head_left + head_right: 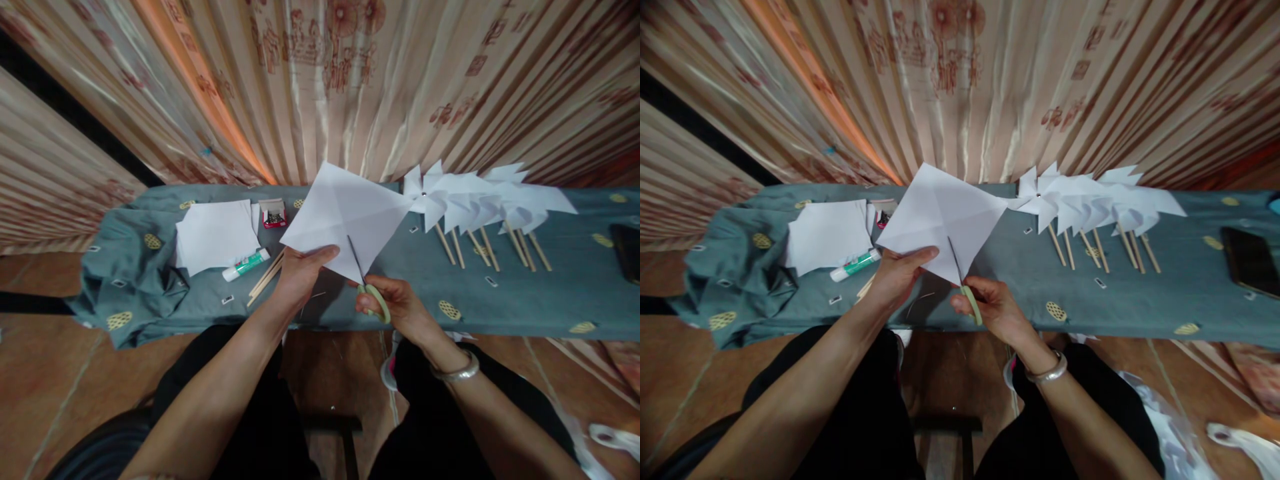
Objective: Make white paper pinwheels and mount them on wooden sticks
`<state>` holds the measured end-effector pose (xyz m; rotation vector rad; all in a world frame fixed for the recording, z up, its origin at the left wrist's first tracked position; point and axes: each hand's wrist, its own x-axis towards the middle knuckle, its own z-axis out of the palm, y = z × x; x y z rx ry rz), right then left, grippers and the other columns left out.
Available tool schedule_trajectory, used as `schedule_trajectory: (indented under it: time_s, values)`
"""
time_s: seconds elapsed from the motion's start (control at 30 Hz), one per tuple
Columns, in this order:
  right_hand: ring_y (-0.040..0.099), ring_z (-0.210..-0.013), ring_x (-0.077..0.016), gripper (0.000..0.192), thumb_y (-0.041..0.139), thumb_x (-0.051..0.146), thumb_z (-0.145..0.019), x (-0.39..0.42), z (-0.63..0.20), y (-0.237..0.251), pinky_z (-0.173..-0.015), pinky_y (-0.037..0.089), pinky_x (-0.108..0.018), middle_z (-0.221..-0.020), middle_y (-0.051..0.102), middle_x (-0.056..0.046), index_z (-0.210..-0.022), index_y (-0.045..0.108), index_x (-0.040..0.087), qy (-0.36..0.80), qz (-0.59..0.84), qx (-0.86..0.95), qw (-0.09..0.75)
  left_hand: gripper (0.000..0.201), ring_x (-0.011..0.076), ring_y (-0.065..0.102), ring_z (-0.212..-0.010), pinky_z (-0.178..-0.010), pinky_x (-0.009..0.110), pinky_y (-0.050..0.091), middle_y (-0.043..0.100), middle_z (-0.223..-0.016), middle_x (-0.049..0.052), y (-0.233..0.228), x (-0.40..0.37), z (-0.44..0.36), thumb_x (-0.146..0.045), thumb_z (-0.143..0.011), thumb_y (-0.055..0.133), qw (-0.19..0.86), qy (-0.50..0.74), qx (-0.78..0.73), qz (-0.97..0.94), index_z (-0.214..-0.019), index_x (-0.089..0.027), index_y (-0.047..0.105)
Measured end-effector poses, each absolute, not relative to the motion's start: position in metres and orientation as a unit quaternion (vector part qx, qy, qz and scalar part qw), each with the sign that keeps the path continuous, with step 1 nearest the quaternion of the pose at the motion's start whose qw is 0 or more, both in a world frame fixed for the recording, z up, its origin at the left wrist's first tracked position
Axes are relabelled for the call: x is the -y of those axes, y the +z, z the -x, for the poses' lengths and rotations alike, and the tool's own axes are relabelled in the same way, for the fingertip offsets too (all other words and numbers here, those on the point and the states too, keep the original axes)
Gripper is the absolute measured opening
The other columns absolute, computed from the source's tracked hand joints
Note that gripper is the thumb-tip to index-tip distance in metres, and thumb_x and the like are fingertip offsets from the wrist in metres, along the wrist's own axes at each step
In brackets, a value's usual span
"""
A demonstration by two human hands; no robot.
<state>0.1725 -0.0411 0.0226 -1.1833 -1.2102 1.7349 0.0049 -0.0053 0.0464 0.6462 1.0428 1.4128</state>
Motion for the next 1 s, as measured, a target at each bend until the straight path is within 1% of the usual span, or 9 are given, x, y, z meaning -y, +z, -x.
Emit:
schedule_trajectory:
  time_s: [0.1,0.2,0.33,0.53,0.7,0.8,1.0]
  values:
    - [0.043,-0.052,-0.0074,0.046,0.088,0.049,-0.056,0.0404,-0.1739,0.0250,-0.046,0.031,-0.020,-0.055,0.053,0.004,-0.058,0.055,0.017,0.660,0.459,0.486,0.342,0.044,0.0191,0.067,-0.066,-0.067,0.032,0.054,0.073,-0.074,0.000,0.0458,0.0060,-0.0061,-0.014,-0.053,0.081,0.585,0.610,-0.454,-0.283,-0.095,-0.019,0.070]
    - [0.042,-0.052,-0.0073,0.048,0.087,0.051,-0.057,0.0405,-0.1742,0.0265,-0.046,0.031,-0.020,-0.055,0.051,0.004,-0.057,0.052,0.018,0.656,0.462,0.490,0.341,0.046,0.0178,0.067,-0.066,-0.067,0.030,0.054,0.073,-0.073,0.000,0.0459,0.0065,-0.0070,-0.014,-0.054,0.081,0.584,0.610,-0.452,-0.288,-0.098,-0.019,0.070]
    - [0.043,-0.052,-0.0076,0.047,0.087,0.052,-0.057,0.0412,-0.1734,0.0243,-0.047,0.032,-0.021,-0.055,0.051,0.005,-0.059,0.055,0.018,0.658,0.463,0.484,0.344,0.047,0.0179,0.067,-0.066,-0.067,0.030,0.054,0.074,-0.074,-0.001,0.0463,0.0064,-0.0076,-0.015,-0.055,0.080,0.582,0.611,-0.452,-0.290,-0.100,-0.020,0.069]
    - [0.046,-0.052,-0.0084,0.047,0.087,0.054,-0.055,0.0414,-0.1722,0.0240,-0.048,0.036,-0.021,-0.057,0.056,0.003,-0.061,0.058,0.018,0.660,0.470,0.475,0.343,0.044,0.0178,0.067,-0.066,-0.068,0.031,0.055,0.073,-0.074,0.000,0.0450,0.0061,-0.0076,-0.015,-0.056,0.080,0.580,0.610,-0.453,-0.294,-0.099,-0.020,0.070]
    - [0.044,-0.052,-0.0086,0.047,0.086,0.055,-0.057,0.0414,-0.1728,0.0270,-0.046,0.033,-0.021,-0.055,0.053,0.003,-0.060,0.057,0.018,0.648,0.474,0.489,0.341,0.045,0.0169,0.066,-0.067,-0.069,0.029,0.054,0.073,-0.073,-0.001,0.0426,0.0061,-0.0073,-0.015,-0.056,0.080,0.577,0.614,-0.446,-0.303,-0.099,-0.019,0.070]
    - [0.044,-0.052,-0.0084,0.048,0.086,0.056,-0.056,0.0412,-0.1722,0.0291,-0.046,0.033,-0.021,-0.054,0.053,0.003,-0.059,0.057,0.018,0.648,0.474,0.489,0.342,0.049,0.0164,0.066,-0.067,-0.070,0.029,0.052,0.073,-0.073,-0.002,0.0420,0.0067,-0.0072,-0.014,-0.055,0.080,0.578,0.614,-0.448,-0.298,-0.103,-0.019,0.070]
    - [0.043,-0.050,-0.0076,0.047,0.088,0.051,-0.054,0.0415,-0.1700,0.0320,-0.045,0.032,-0.021,-0.052,0.052,0.004,-0.054,0.055,0.018,0.653,0.477,0.474,0.349,0.052,0.0177,0.068,-0.069,-0.070,0.029,0.052,0.074,-0.075,-0.002,0.0421,0.0076,-0.0068,-0.014,-0.057,0.080,0.579,0.612,-0.449,-0.298,-0.107,-0.021,0.070]
